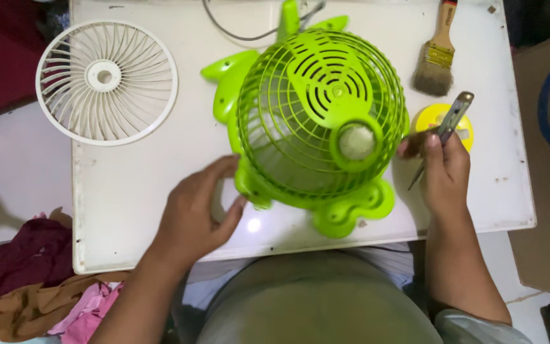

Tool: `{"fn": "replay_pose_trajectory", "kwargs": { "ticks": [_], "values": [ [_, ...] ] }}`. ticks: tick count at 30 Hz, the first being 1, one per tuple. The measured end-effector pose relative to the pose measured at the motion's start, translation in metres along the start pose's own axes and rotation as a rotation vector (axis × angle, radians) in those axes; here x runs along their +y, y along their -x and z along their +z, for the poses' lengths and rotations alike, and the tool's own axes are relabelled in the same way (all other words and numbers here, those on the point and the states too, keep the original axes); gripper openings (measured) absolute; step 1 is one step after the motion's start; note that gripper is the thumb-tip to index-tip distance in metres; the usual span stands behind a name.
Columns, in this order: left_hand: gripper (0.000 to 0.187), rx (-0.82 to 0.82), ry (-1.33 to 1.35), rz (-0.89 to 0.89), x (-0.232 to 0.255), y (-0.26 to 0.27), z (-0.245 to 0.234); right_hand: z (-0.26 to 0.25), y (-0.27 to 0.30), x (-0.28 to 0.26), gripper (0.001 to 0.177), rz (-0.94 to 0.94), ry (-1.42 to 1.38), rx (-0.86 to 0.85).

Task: The person uses a screwdriver to remove screws from a green frog-shaped electric fan, detaching the front grille and exposing the fan blades. The person continues to unscrew and remove components from the fan's interior.

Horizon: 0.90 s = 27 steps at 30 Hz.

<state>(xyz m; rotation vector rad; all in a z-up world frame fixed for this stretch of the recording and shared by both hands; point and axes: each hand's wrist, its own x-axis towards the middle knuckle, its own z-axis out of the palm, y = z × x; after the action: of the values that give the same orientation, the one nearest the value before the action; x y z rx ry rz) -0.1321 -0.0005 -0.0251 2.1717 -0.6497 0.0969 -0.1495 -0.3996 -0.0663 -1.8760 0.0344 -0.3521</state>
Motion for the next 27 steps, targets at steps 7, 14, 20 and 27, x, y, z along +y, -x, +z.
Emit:
{"fn": "replay_pose_trajectory", "kwargs": {
  "ticks": [7, 14, 20, 27],
  "values": [
    [0.038, 0.009, -0.041, 0.098, 0.017, 0.003, -0.006, -0.026, 0.002, 0.004, 0.029, -0.077, -0.091, 0.084],
    [0.052, 0.14, -0.01, -0.067, -0.034, -0.045, -0.024, -0.034, 0.045, -0.003, 0.027, 0.245, -0.076, -0.004],
    [0.053, 0.103, 0.273, -0.162, -0.066, -0.068, -0.001, -0.015, 0.069, -0.005, 0.026, 0.189, -0.21, 0.015],
    [0.044, 0.093, 0.22, -0.282, -0.064, -0.054, -0.013, -0.025, 0.03, 0.021, 0.029, 0.085, 0.14, 0.066]
  ]
}}
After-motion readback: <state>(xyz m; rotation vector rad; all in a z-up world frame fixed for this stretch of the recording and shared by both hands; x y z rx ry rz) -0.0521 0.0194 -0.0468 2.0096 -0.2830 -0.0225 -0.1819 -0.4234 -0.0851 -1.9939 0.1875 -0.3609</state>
